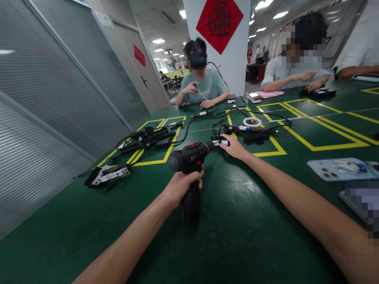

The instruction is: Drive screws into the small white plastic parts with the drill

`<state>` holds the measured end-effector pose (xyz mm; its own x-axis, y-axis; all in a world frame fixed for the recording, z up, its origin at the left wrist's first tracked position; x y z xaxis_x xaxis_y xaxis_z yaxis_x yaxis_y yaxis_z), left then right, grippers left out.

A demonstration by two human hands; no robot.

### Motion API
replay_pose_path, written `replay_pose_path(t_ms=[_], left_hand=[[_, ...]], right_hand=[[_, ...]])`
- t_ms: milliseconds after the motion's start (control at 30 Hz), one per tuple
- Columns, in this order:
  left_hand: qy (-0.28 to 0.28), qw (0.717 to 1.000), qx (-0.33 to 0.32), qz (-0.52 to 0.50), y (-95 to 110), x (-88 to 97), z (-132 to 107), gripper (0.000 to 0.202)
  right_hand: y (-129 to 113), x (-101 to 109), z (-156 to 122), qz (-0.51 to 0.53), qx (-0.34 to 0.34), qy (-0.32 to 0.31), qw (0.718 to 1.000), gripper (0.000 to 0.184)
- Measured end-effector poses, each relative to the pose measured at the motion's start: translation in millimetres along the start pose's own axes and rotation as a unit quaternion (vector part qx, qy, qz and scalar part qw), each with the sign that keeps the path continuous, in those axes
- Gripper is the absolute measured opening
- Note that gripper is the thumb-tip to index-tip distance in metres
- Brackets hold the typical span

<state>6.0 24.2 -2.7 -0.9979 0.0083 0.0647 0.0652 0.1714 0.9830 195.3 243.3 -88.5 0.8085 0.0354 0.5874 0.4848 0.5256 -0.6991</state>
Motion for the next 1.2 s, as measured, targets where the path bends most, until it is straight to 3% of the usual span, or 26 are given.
replay_pose_path(t_ms=[1200], left_hand=[[0.019, 1.000, 0.008, 0.000, 5.4, -2.4, -3.3, 0.021]], right_hand=[[-0.5, 0.0, -0.8, 0.007, 0.010, 0.008, 1.000, 0.049]])
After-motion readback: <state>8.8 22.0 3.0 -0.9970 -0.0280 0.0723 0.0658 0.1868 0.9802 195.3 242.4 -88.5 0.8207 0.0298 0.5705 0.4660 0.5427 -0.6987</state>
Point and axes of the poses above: each hand's wrist, its own z-axis towards the middle knuckle, its own x-axis out of the back of the hand, y = z × x, the point moved 1 cm from there along z, towards the middle knuckle, and after that the axes turned 3 degrees about z, right-handed, at the moved point
